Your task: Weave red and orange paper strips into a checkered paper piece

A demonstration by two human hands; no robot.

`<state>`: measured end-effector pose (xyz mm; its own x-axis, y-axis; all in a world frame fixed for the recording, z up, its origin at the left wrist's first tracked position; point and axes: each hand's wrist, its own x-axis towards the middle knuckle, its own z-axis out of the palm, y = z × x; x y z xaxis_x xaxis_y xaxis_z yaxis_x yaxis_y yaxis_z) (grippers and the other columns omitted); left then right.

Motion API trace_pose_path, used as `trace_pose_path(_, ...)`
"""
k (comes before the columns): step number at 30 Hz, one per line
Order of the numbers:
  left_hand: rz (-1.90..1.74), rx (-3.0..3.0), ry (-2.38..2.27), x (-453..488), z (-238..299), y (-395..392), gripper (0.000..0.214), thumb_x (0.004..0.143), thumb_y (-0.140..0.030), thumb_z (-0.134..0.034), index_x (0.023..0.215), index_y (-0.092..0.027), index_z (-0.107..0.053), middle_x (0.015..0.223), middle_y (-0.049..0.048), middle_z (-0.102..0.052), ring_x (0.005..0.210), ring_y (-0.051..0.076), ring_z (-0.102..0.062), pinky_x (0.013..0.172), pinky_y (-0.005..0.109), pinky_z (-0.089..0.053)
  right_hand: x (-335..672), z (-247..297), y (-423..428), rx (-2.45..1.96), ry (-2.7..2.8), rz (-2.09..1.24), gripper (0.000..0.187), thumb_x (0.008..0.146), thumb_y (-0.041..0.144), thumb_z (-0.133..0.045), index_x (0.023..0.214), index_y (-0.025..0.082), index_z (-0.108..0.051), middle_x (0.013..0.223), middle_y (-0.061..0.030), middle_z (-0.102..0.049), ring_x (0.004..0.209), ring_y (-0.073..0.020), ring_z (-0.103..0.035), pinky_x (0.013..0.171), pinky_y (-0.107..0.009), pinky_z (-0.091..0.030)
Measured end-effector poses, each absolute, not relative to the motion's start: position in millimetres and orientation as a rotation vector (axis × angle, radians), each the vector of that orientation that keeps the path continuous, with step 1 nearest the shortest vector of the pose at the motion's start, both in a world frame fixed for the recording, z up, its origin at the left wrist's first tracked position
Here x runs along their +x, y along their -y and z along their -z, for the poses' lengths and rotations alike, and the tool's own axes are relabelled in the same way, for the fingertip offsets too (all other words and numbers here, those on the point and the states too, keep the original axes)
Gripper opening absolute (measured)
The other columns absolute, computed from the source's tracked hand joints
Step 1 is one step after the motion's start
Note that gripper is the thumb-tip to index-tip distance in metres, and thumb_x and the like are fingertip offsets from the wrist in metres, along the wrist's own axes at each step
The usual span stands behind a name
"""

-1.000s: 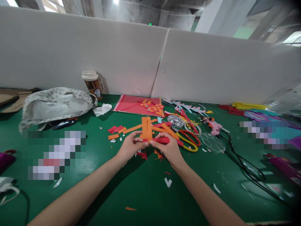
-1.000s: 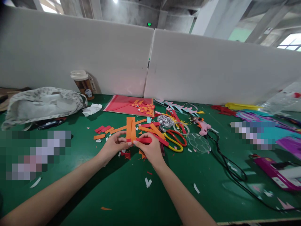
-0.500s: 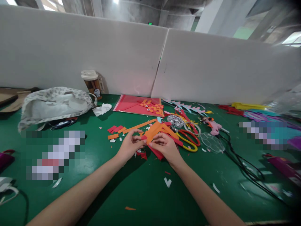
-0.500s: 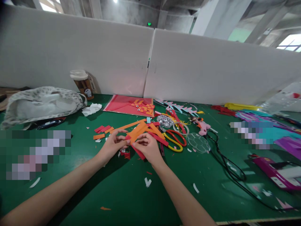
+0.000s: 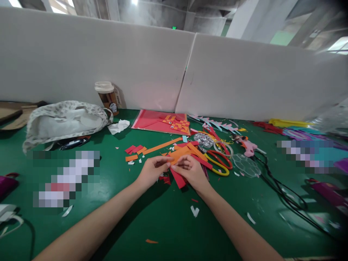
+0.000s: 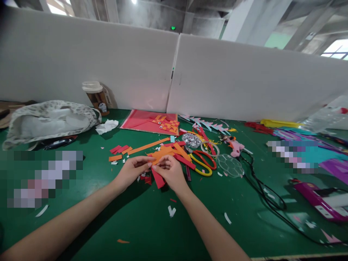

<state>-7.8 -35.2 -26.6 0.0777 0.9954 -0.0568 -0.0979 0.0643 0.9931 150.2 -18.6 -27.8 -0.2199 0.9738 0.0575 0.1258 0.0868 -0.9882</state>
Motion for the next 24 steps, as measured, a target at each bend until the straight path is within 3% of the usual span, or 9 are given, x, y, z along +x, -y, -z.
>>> trace_pose_path(4, -1.230, 1.087, -1.123, -9, 28, 33, 0.024, 0.066, -0.025, -0.068, 0.088, -0.016, -0.071, 0.089, 0.0065, -0.071, 0.070, 0.014, -0.063, 0.064, 0.024, -0.049, 155, 22, 17, -1.195, 1.596, -1.051, 0.026, 0.068, 0.037, -0.066, 0.078, 0.020, -0.050, 0.074, -0.0025, -0.063, 0.071, -0.0178, -0.062, 0.067, -0.031, -0.049)
trace_pose_path(8, -1.334, 0.971, -1.184, -14, 27, 30, 0.027, 0.066, -0.027, -0.069, 0.091, -0.016, -0.070, 0.093, 0.0058, -0.070, 0.067, 0.012, -0.062, 0.065, 0.023, -0.049, 176, 8, 10, -1.389, 1.767, -0.433, 0.014, 0.076, 0.033, -0.056, 0.082, 0.021, -0.054, 0.080, -0.0043, -0.064, 0.072, -0.0192, -0.060, 0.067, -0.034, -0.047)
trace_pose_path(13, -1.406, 0.988, -1.228, -19, 30, 28, 0.029, 0.068, -0.030, -0.068, 0.094, -0.018, -0.069, 0.095, 0.0052, -0.069, 0.077, 0.014, -0.062, 0.069, 0.023, -0.048, 203, 9, 0, -1.678, 2.014, 0.169, 0.020, 0.073, 0.038, -0.057, 0.082, 0.020, -0.061, 0.084, -0.0091, -0.061, 0.086, -0.0287, -0.054, 0.060, -0.035, -0.041)
trace_pose_path(24, -1.394, 0.989, -1.204, -20, 34, 28, 0.030, 0.068, -0.030, -0.068, 0.095, -0.018, -0.069, 0.087, 0.0046, -0.070, 0.066, 0.012, -0.060, 0.064, 0.023, -0.047, 199, 13, -1, -1.604, 2.102, 0.242, 0.018, 0.078, 0.035, -0.055, 0.066, 0.022, -0.056, 0.075, -0.0050, -0.058, 0.078, -0.0233, -0.052, 0.065, -0.034, -0.038)
